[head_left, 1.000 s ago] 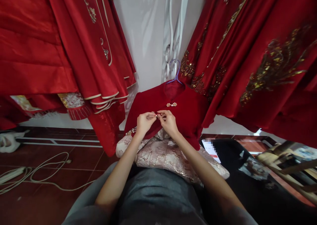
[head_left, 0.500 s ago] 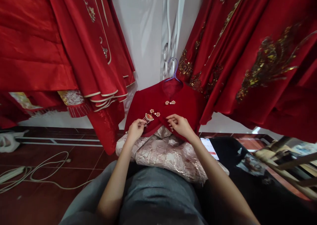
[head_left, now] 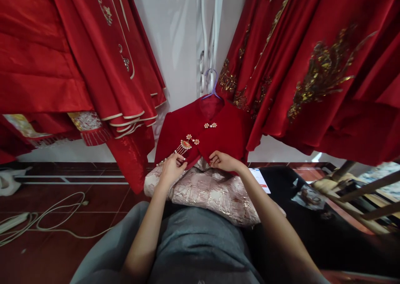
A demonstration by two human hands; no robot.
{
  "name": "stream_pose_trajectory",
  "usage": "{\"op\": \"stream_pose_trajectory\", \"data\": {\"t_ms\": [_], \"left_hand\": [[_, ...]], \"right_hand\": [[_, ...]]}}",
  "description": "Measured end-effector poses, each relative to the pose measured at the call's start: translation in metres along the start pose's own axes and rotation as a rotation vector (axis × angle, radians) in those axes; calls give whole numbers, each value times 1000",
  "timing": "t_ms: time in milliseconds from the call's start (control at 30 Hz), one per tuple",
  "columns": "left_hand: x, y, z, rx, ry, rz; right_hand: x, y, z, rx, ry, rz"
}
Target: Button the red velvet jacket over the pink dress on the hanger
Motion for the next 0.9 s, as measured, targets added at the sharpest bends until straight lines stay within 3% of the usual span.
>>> {"op": "stream_pose_trajectory", "data": {"t_ms": [167, 267, 400, 467, 667, 900], "left_hand": [[4, 2, 0, -12, 71, 133], [3, 3, 1, -15, 94, 125], [6, 2, 2, -80, 38, 230], [10, 1, 3, -98, 24, 271], [19, 2, 5, -185, -15, 455], [24, 3, 9, -178, 38, 532]], "right_hand": [[-2, -3, 1, 41, -17, 5], [-5, -14, 9, 67, -99, -95], [4, -39, 18, -56, -215, -253], [15, -45, 18, -142, -168, -255], [54, -34, 6, -280, 172, -57], [65, -27, 10, -350, 257, 68]]}}
Point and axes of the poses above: each hand's wrist, its own z-axis away from the middle knuckle, its own x-axis out of the palm, y = z × x, the point moved 2 cm from there along -z, towards the middle knuckle, and after that the axes turned 7 degrees about -z, right-handed, at the moved point
